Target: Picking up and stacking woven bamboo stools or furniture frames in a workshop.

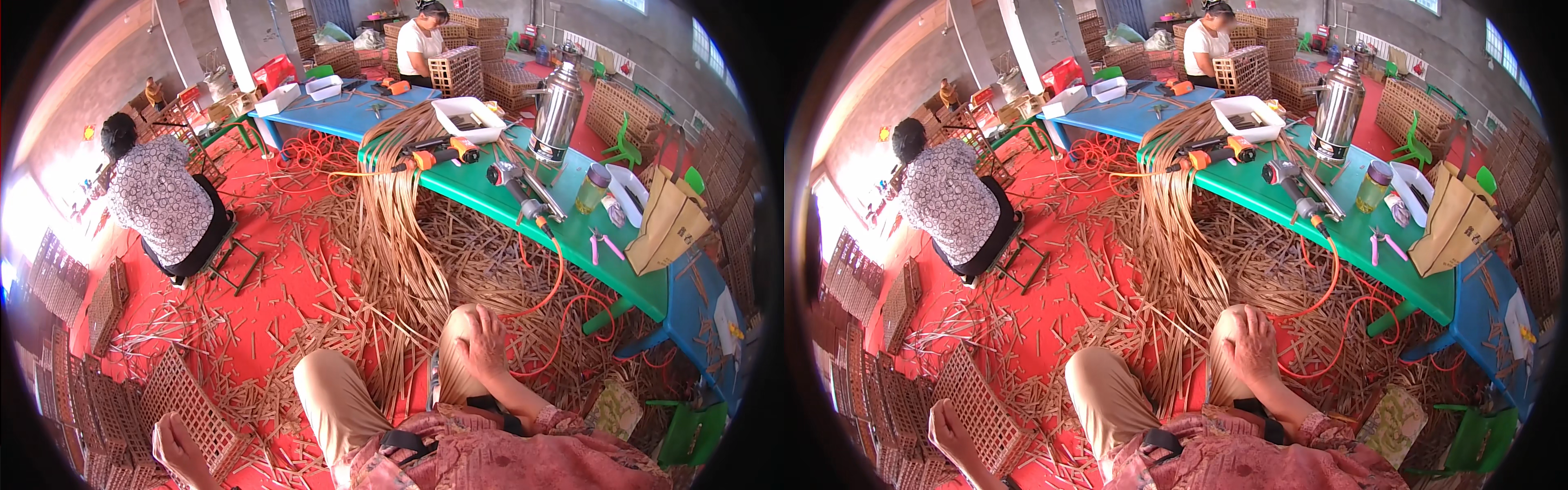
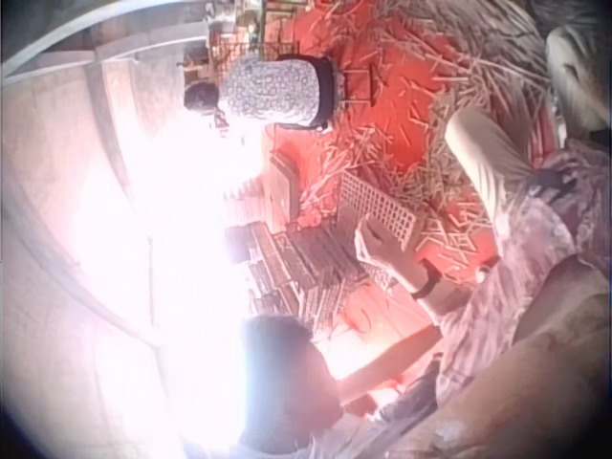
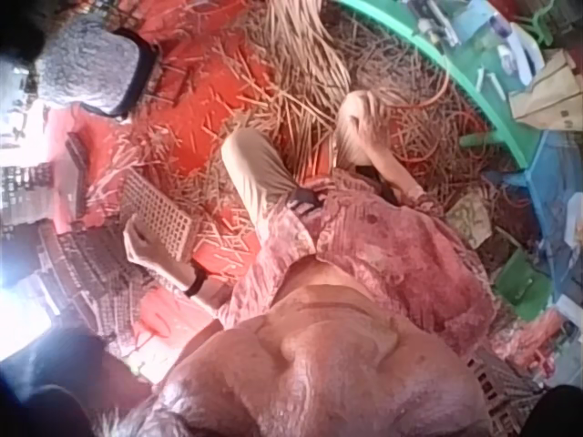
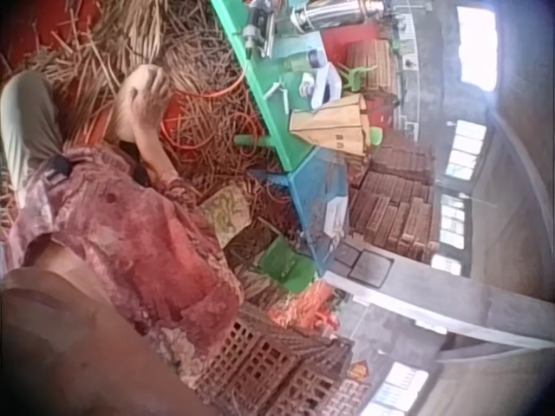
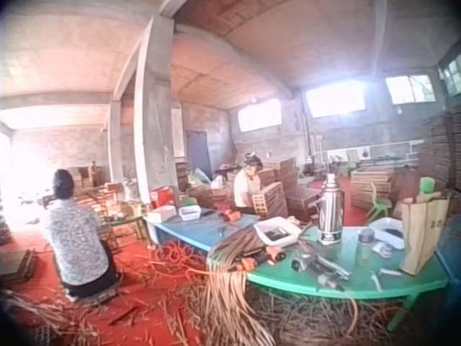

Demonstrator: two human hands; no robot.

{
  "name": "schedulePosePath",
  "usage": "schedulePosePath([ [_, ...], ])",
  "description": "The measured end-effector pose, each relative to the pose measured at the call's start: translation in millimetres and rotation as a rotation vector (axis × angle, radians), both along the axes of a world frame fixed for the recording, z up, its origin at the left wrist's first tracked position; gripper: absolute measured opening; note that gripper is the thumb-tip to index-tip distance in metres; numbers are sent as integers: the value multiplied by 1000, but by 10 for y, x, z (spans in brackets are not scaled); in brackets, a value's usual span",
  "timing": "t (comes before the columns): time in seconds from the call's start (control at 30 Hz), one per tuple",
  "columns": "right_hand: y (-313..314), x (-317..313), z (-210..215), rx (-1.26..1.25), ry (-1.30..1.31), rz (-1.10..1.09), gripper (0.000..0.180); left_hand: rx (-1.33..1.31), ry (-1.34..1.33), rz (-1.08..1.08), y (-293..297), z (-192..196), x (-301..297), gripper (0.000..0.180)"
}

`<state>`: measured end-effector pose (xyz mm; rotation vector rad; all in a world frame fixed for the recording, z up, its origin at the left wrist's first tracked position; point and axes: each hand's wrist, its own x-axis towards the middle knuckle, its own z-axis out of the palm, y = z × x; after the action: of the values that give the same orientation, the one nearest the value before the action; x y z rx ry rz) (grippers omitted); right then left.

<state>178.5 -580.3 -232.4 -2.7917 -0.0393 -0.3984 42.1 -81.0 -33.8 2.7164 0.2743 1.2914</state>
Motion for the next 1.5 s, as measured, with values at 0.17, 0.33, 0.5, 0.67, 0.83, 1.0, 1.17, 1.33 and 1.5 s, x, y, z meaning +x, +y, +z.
schedulePosePath([
  [0.17, 2, 8, -39, -21, -9, -2, 66, 50, -26, -23, 18, -46, 17, 17],
  [0.33, -4, 11, -44, -25, -5, -16, 67, 3, -17, 17, -28, -61, 50, 17],
  [0.5, -2, 5, -35, -28, 0, -20, 67, 61, 7, 8, 47, -82, 45, 18],
  [0.67, 12, -7, 17, -33, -8, -13, 67, 86, -30, -26, 21, -80, 81, 18],
  [0.83, 4, -11, 51, -8, 21, 2, 65, 57, -12, -23, -11, -76, 90, 18],
  [1.0, 8, -12, 60, -7, 11, 2, 65, 65, -8, -30, -4, -72, 96, 18],
  [1.17, 6, 0, 27, 9, -8, 3, 66, 28, -1, -31, -80, -58, 133, 17],
  [1.33, 8, 0, 44, 15, -7, -3, 65, 21, 8, -45, -93, -61, 151, 17],
  [1.5, 13, 3, 41, 11, -7, -2, 65, 9, 7, -39, -116, -84, 159, 17],
])
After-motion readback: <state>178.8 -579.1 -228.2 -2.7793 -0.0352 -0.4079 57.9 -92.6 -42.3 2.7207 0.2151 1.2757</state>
